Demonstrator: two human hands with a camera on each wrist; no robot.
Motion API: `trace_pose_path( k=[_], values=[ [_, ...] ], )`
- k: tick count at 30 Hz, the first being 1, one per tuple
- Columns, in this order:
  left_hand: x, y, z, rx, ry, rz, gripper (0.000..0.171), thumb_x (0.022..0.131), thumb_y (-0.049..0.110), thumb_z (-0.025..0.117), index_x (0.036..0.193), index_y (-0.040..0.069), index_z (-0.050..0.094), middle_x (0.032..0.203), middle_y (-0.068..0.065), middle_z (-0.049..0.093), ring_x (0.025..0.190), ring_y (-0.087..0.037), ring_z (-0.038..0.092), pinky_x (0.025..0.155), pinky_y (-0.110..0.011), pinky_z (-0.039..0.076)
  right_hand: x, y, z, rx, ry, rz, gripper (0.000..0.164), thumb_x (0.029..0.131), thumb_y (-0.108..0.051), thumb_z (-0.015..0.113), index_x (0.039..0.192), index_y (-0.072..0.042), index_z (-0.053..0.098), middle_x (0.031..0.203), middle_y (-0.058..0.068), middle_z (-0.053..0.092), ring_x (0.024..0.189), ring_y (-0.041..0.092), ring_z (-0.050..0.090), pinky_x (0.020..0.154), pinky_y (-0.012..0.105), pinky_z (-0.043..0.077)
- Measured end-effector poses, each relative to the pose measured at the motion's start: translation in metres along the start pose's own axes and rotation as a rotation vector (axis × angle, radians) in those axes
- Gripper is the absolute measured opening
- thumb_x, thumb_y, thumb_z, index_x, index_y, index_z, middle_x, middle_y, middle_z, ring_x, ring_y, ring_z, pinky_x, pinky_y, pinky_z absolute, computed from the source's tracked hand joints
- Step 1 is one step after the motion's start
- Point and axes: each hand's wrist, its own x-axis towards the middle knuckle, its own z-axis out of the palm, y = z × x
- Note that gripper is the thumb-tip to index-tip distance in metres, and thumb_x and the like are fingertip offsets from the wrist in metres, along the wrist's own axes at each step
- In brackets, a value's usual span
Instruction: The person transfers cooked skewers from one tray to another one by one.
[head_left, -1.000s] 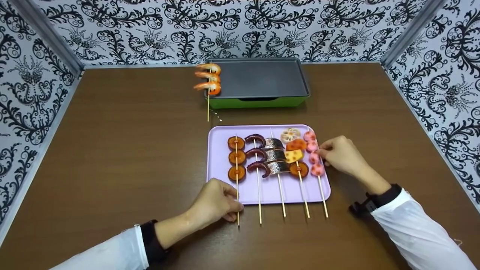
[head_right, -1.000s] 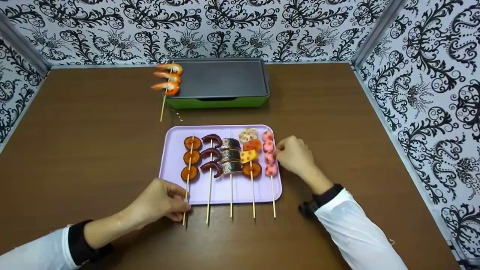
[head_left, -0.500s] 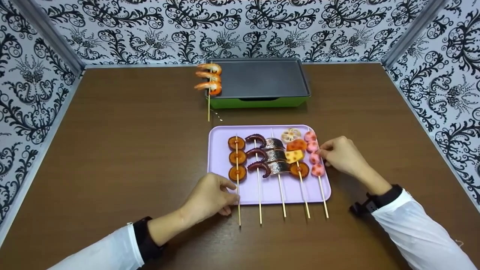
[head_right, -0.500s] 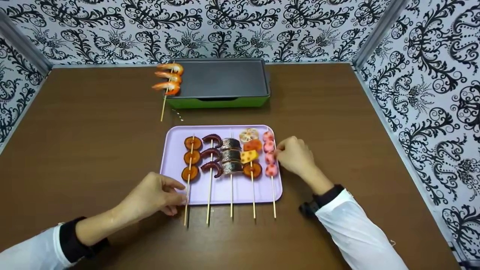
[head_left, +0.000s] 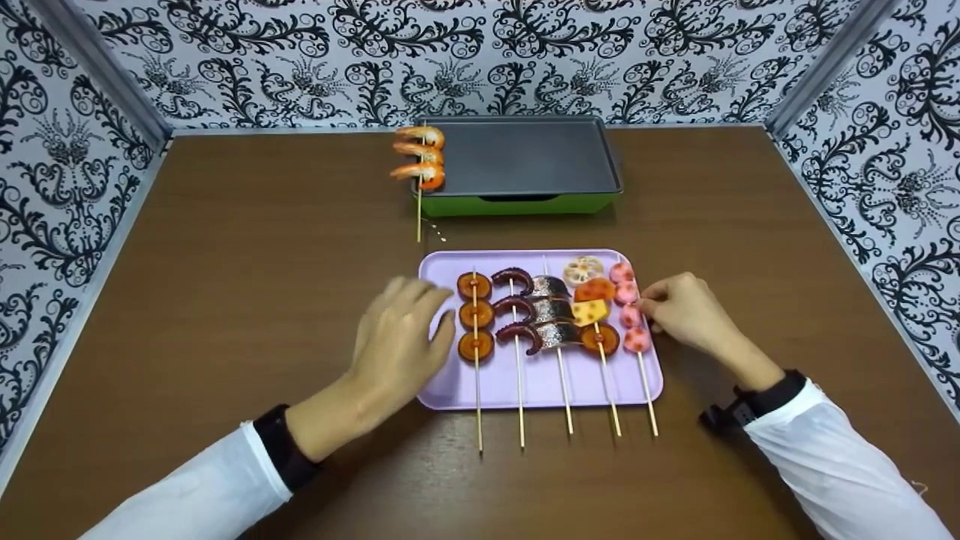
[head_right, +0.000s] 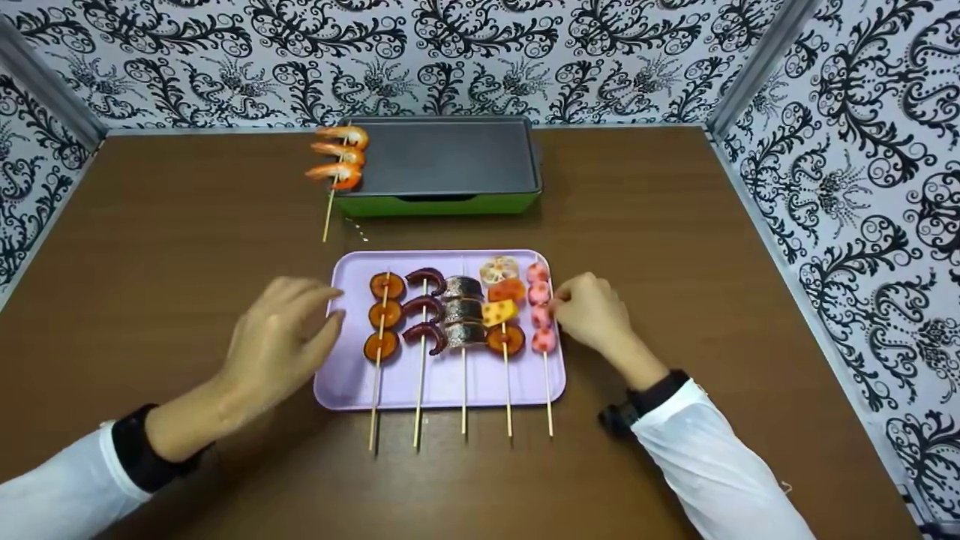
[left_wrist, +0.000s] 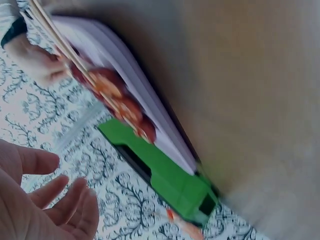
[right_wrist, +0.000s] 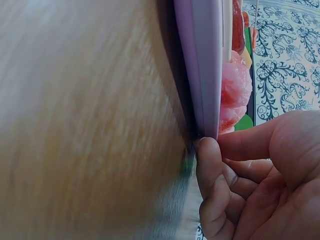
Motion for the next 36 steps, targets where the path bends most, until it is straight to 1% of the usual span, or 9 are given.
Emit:
trace_pose_path(
  k=[3,6,13,16,20,24,28,30,36],
  values=[
    [0.009,-0.007,0.003,0.054,0.032,0.023,0.035,0.081,0.023,0.062,0.113,0.010,0.063,0.112,-0.009,0.064,0.103,-0.024,0.057,0.089,-0.038,0.049,0.000,0.000,0.001,0.005,-0.002,-0.006,0.016,0.084,-0.022,0.059,0.082,-0.011,0.071,0.067,0.005,0.068,0.051,0.013,0.061,0.043,0.024,0.046],
    [0.019,-0.014,0.008,0.050,0.011,-0.016,0.051,0.083,0.030,0.061,0.130,0.015,0.051,0.132,-0.014,0.053,0.120,-0.033,0.051,0.105,-0.046,0.039,0.000,0.000,0.001,0.011,-0.003,-0.012,0.016,0.084,-0.019,0.059,0.082,-0.009,0.071,0.066,0.006,0.068,0.050,0.013,0.060,0.041,0.024,0.045],
    [0.049,-0.035,0.015,-0.033,-0.095,-0.232,0.070,0.085,0.049,0.055,0.144,0.031,0.023,0.146,-0.018,0.035,0.131,-0.037,0.039,0.114,-0.051,0.025,0.000,0.000,0.002,0.009,-0.010,-0.026,0.016,0.085,-0.019,0.059,0.080,-0.009,0.071,0.063,0.007,0.066,0.047,0.011,0.056,0.040,0.024,0.043],
    [0.063,-0.043,0.016,-0.159,-0.166,-0.389,0.073,0.084,0.054,0.053,0.145,0.031,0.021,0.148,-0.013,0.034,0.134,-0.032,0.037,0.114,-0.047,0.028,0.000,0.000,0.002,0.009,-0.005,-0.026,0.017,0.085,-0.019,0.059,0.080,-0.008,0.071,0.065,0.007,0.067,0.048,0.011,0.057,0.040,0.024,0.044],
    [0.080,-0.057,0.017,-0.359,-0.182,-0.565,0.068,0.083,0.048,0.058,0.140,0.017,0.037,0.141,-0.009,0.045,0.130,-0.023,0.043,0.109,-0.040,0.036,0.000,0.000,0.001,0.000,0.003,-0.023,0.016,0.085,-0.020,0.059,0.080,-0.009,0.071,0.064,0.006,0.066,0.048,0.011,0.057,0.041,0.024,0.044],
    [0.094,-0.069,0.021,-0.577,-0.160,-0.739,0.050,0.084,0.034,0.062,0.125,0.007,0.052,0.116,-0.011,0.061,0.099,-0.019,0.060,0.089,-0.035,0.051,0.001,-0.001,0.000,-0.001,0.004,-0.019,0.016,0.085,-0.021,0.060,0.080,-0.010,0.071,0.063,0.006,0.066,0.048,0.010,0.057,0.041,0.023,0.044],
    [0.104,-0.078,0.027,-0.882,-0.193,-0.907,0.038,0.087,0.021,0.060,0.118,0.000,0.052,0.087,-0.008,0.061,0.068,-0.015,0.062,0.075,-0.035,0.057,0.000,-0.001,0.000,0.004,0.005,-0.014,0.016,0.085,-0.021,0.061,0.080,-0.010,0.071,0.064,0.006,0.066,0.048,0.010,0.057,0.041,0.023,0.044],
    [0.108,-0.081,0.030,-0.988,-0.218,-0.962,0.035,0.088,0.018,0.059,0.115,-0.002,0.052,0.079,-0.009,0.061,0.062,-0.016,0.063,0.074,-0.036,0.058,0.000,0.000,0.000,0.005,0.008,-0.015,0.016,0.084,-0.021,0.061,0.080,-0.010,0.071,0.063,0.006,0.066,0.048,0.010,0.057,0.041,0.023,0.043],
    [0.115,-0.086,0.037,-1.113,-0.279,-1.013,0.036,0.088,0.015,0.059,0.117,-0.006,0.055,0.080,-0.014,0.064,0.064,-0.020,0.067,0.073,-0.033,0.059,0.000,0.002,0.000,0.006,-0.001,-0.018,0.017,0.085,-0.023,0.060,0.079,-0.011,0.071,0.064,0.005,0.067,0.049,0.011,0.058,0.040,0.024,0.043]
  ],
)
